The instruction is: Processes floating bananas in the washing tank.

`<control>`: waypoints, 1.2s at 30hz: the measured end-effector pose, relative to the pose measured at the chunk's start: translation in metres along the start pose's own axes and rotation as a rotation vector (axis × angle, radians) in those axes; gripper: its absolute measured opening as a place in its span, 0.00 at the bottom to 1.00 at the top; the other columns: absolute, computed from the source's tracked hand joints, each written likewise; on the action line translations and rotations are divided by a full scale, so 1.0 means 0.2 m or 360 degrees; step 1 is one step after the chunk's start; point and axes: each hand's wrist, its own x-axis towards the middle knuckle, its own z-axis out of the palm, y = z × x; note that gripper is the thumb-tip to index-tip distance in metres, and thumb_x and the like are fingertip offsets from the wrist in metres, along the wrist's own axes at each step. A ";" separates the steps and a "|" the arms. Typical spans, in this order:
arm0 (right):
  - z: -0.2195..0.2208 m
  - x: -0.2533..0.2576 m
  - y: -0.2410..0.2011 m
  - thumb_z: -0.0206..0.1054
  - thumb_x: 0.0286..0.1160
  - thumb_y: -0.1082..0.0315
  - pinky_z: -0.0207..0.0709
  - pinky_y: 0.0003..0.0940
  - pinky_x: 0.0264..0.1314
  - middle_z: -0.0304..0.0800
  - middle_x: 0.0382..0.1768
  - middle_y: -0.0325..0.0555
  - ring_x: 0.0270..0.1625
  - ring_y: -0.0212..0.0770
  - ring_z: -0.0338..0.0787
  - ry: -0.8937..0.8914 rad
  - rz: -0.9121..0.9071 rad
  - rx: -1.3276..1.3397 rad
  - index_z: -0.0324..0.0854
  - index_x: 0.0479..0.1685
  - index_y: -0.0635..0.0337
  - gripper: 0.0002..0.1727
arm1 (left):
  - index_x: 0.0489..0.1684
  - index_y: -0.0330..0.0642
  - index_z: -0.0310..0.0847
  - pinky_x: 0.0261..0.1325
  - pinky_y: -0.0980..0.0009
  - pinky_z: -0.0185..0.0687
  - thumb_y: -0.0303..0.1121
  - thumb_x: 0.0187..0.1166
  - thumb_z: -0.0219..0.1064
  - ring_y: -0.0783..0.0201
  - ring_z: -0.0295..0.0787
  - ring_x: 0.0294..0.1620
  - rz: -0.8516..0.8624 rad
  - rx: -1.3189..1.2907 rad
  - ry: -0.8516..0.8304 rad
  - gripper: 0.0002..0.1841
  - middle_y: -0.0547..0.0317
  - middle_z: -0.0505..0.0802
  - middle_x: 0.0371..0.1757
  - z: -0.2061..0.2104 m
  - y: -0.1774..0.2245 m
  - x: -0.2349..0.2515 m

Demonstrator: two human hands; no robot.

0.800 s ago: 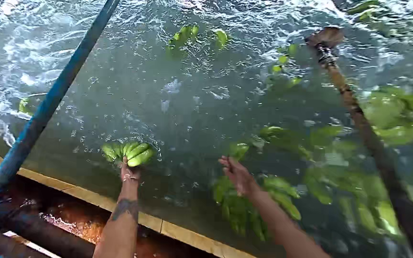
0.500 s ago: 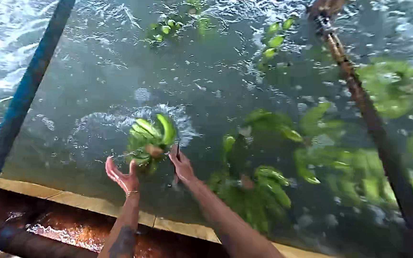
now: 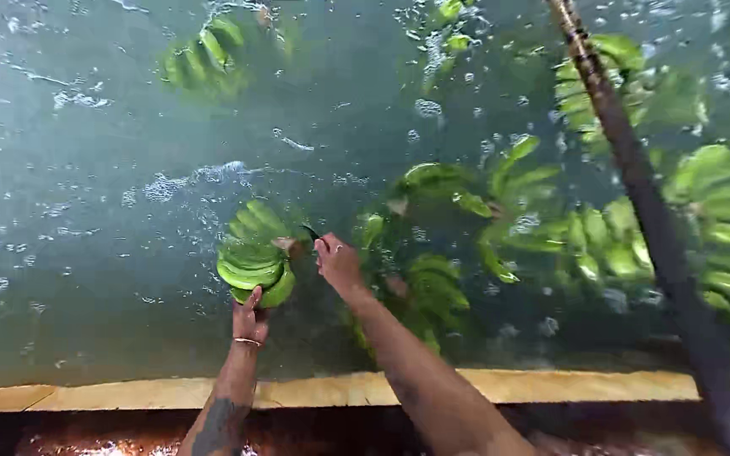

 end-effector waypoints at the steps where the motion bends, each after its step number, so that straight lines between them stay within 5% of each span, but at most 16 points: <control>1: 0.01 -0.01 0.01 0.46 0.95 0.55 0.85 0.59 0.57 0.92 0.46 0.62 0.47 0.58 0.93 -0.0031 0.0003 -0.0009 0.80 0.67 0.65 0.25 | 0.87 0.46 0.51 0.50 0.55 0.91 0.24 0.85 0.61 0.52 0.91 0.52 0.0001 -0.0022 0.0027 0.32 0.41 0.86 0.61 0.00 -0.01 -0.03; 11: 0.00 -0.06 -0.04 0.46 0.96 0.58 0.79 0.61 0.69 0.88 0.60 0.68 0.64 0.63 0.89 -0.0119 0.0070 -0.0112 0.77 0.72 0.69 0.25 | 0.92 0.54 0.39 0.47 0.53 0.90 0.20 0.78 0.67 0.48 0.89 0.54 0.0220 -0.0055 0.0073 0.45 0.37 0.81 0.68 0.18 -0.05 -0.14; 13: -0.01 -0.15 -0.02 0.44 0.97 0.59 0.84 0.46 0.47 0.85 0.44 0.58 0.40 0.49 0.87 -0.0251 0.0125 0.0199 0.76 0.66 0.69 0.23 | 0.93 0.54 0.40 0.48 0.50 0.90 0.20 0.79 0.67 0.46 0.89 0.55 0.0277 -0.0038 0.0049 0.45 0.36 0.81 0.69 0.15 -0.06 -0.13; 15: -0.03 -0.19 -0.03 0.43 0.97 0.59 0.74 0.32 0.25 0.75 0.28 0.45 0.21 0.36 0.74 -0.0309 0.0164 0.0521 0.75 0.57 0.67 0.21 | 0.92 0.54 0.40 0.50 0.50 0.91 0.21 0.81 0.64 0.49 0.90 0.55 0.0242 -0.0037 -0.0030 0.43 0.39 0.83 0.68 0.13 -0.04 -0.14; 20: -0.05 -0.28 -0.03 0.42 0.97 0.58 0.73 0.32 0.24 0.74 0.27 0.44 0.20 0.35 0.73 -0.0337 0.0245 0.0653 0.73 0.61 0.67 0.21 | 0.92 0.53 0.41 0.48 0.49 0.91 0.21 0.80 0.65 0.48 0.90 0.54 0.0293 -0.0065 -0.0066 0.42 0.39 0.83 0.67 0.14 -0.07 -0.11; 23: -0.05 -0.33 -0.04 0.43 0.97 0.60 0.71 0.28 0.19 0.73 0.24 0.40 0.17 0.32 0.72 -0.0327 0.0275 0.0808 0.74 0.55 0.66 0.19 | 0.92 0.55 0.40 0.50 0.51 0.91 0.22 0.82 0.63 0.49 0.90 0.55 0.0269 -0.0034 -0.0122 0.42 0.41 0.82 0.69 0.13 -0.04 -0.13; 27: -0.07 -0.51 -0.18 0.48 0.93 0.64 0.74 0.30 0.27 0.77 0.28 0.43 0.23 0.32 0.75 -0.0623 0.0060 0.0846 0.75 0.60 0.70 0.18 | 0.93 0.48 0.35 0.56 0.57 0.89 0.18 0.72 0.70 0.55 0.87 0.61 0.0500 0.0140 -0.0185 0.51 0.40 0.78 0.74 0.24 -0.10 -0.07; 29: -0.11 -0.58 -0.25 0.47 0.93 0.62 0.76 0.29 0.26 0.79 0.28 0.42 0.23 0.32 0.77 -0.0521 -0.0108 0.0728 0.77 0.58 0.69 0.19 | 0.93 0.46 0.36 0.58 0.59 0.88 0.19 0.75 0.68 0.57 0.87 0.60 0.0428 0.0195 -0.0169 0.48 0.41 0.79 0.72 0.23 -0.08 -0.09; 30: -0.14 -0.52 -0.21 0.46 0.94 0.61 0.79 0.34 0.32 0.81 0.31 0.45 0.27 0.36 0.80 -0.0366 -0.0149 0.0597 0.77 0.61 0.68 0.20 | 0.92 0.50 0.39 0.49 0.56 0.90 0.20 0.78 0.67 0.53 0.90 0.53 0.0320 0.0146 -0.0127 0.45 0.39 0.83 0.67 0.21 -0.07 -0.10; 32: -0.23 -0.29 -0.08 0.44 0.95 0.57 0.84 0.52 0.53 0.88 0.41 0.59 0.43 0.53 0.90 -0.0039 -0.0175 0.0175 0.76 0.69 0.69 0.25 | 0.90 0.51 0.44 0.48 0.50 0.91 0.25 0.84 0.63 0.48 0.91 0.53 0.0132 0.0045 -0.0153 0.37 0.38 0.85 0.64 0.20 -0.03 -0.12; 36: -0.22 -0.21 0.00 0.44 0.96 0.53 0.80 0.64 0.62 0.91 0.48 0.67 0.56 0.65 0.91 0.0094 -0.0140 -0.0337 0.77 0.70 0.67 0.27 | 0.83 0.43 0.59 0.53 0.53 0.89 0.37 0.91 0.54 0.50 0.89 0.56 -0.0168 -0.0031 -0.0105 0.23 0.41 0.86 0.62 0.19 0.04 -0.23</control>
